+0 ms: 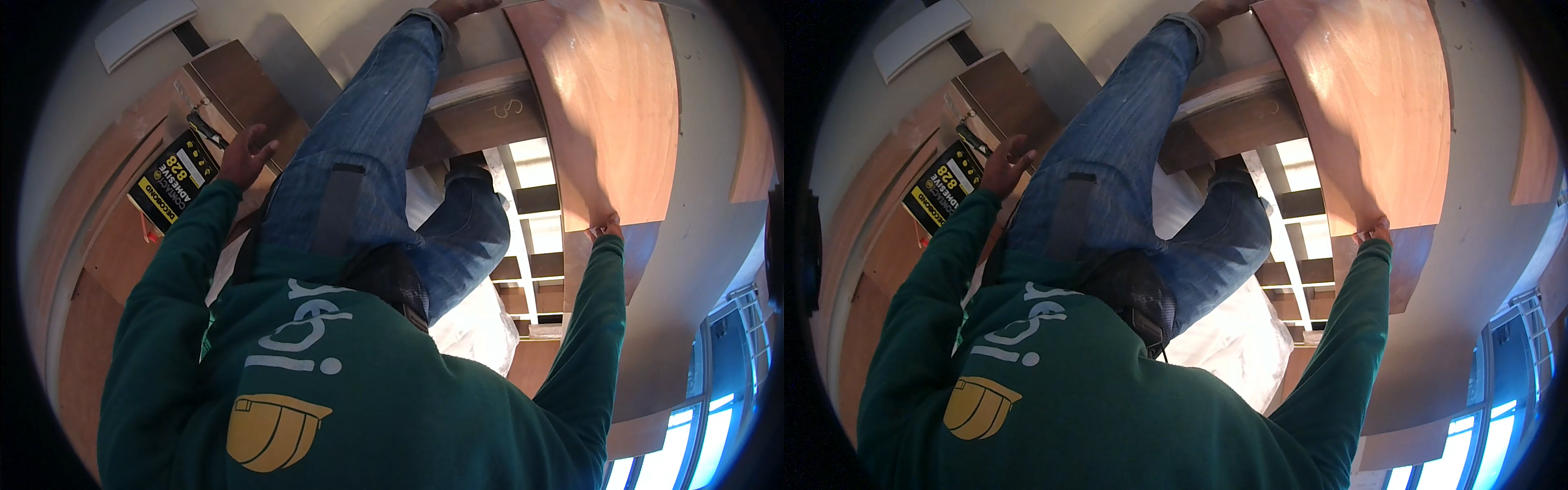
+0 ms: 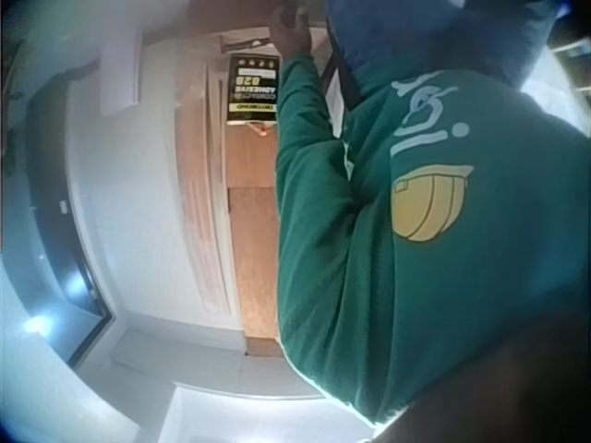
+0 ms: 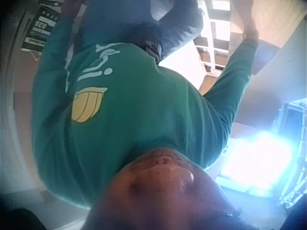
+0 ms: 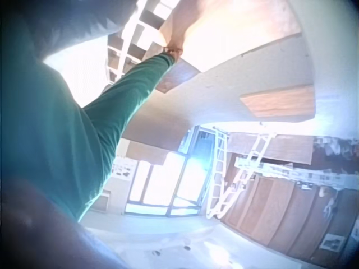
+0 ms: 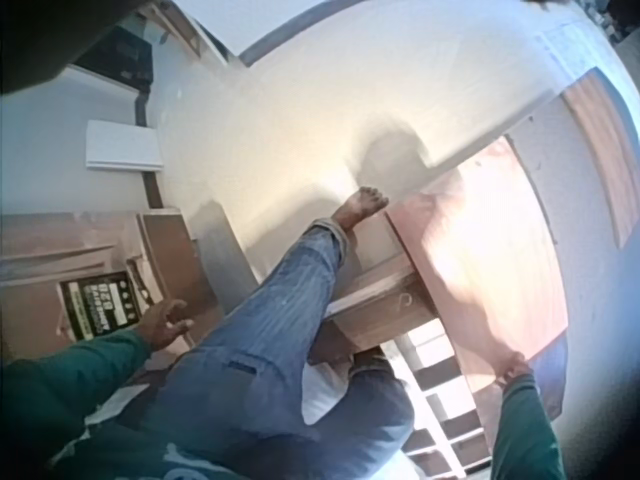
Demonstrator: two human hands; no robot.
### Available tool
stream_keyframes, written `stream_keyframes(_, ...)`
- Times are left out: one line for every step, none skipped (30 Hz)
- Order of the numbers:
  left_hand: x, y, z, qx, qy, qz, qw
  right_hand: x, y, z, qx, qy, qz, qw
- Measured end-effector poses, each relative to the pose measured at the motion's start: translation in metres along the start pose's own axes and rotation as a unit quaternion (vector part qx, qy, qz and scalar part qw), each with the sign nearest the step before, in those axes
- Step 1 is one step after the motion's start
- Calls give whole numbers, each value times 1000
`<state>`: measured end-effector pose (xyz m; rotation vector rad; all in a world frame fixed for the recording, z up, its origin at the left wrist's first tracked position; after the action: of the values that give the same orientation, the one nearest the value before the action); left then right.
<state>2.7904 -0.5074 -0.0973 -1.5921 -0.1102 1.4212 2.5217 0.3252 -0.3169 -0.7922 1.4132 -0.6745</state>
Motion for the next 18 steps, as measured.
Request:
stream_keyframes(0, 1, 1, 4, -4, 0, 1000, 1, 0, 0, -7, -8, -3, 1000)
stream_keyframes(0, 2, 1, -1, -8, -4, 1000, -1, -1, 0, -8, 0, 8, 1000)
stream_keyframes(0, 2, 2, 3, -22, -6, 1000, 2, -2, -1, -12, -9, -9, 1000)
stream_keyframes(1, 2, 1, -10, -10, -8, 1000, 2, -4, 0, -9, -4, -12, 1000)
stream_keyframes(0, 3, 2, -14, -8, -9, 1000, 1, -6, 0, -5, -3, -9, 1000)
stream_keyframes(0, 4, 6, 3, -20, -3, 1000, 1, -7, 1, -2, -2, -6, 1000)
stream_keyframes(-1, 5, 6, -17, -2, -7, 1000, 1, -9, 1, 1, 1, 0, 1000)
stream_keyframes(-4, 7, 9, -14, 3, -3, 1000, -1, -9, 1, 2, 8, 17, 1000)
stream_keyframes(-5, 14, 14, -21, 1, -1, 1000, -1, -9, 0, -2, 3, 18, 1000)
stream_keyframes(-11, 29, 29, 17, 14, 35, 999, -1, -8, 0, -8, 0, 25, 1000)
stream_keyframes(-19, 40, 44, 40, 23, 63, 997, 0, -6, 2, -6, -6, 24, 1000)
stream_keyframes(-27, 48, 54, 22, 35, 73, 996, 2, -3, 3, 0, 16, 5, 1000)
stream_keyframes(-38, 62, 78, 61, -22, 105, 992, 1, 1, 6, 6, 24, 19, 1000)
stream_keyframes(-42, 82, 102, 64, -79, 119, 988, -2, 5, 10, 18, 32, 35, 999)
stream_keyframes(-44, 103, 132, 80, -140, 136, 977, -3, 10, 12, 23, 41, 48, 998)
stream_keyframes(-39, 125, 166, 96, -155, 118, 976, -2, 14, 15, 25, 58, 35, 997)
stream_keyframes(-35, 145, 209, 154, -180, 113, 965, -3, 17, 17, 21, 75, 40, 996)
stream_keyframes(-20, 162, 250, 175, -229, 69, 955, -1, 18, 17, 7, 69, 24, 997)
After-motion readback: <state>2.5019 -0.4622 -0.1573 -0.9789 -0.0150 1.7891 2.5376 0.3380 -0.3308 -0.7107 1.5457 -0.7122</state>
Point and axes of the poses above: each hand's wrist, its own y-axis towards the middle knuckle, its own x-axis out of the palm, z = x × y, the point moved 7 cm from there along y, towards the middle knuckle, and after that the axes turned 5 degrees about z, right-handed, at the moved point
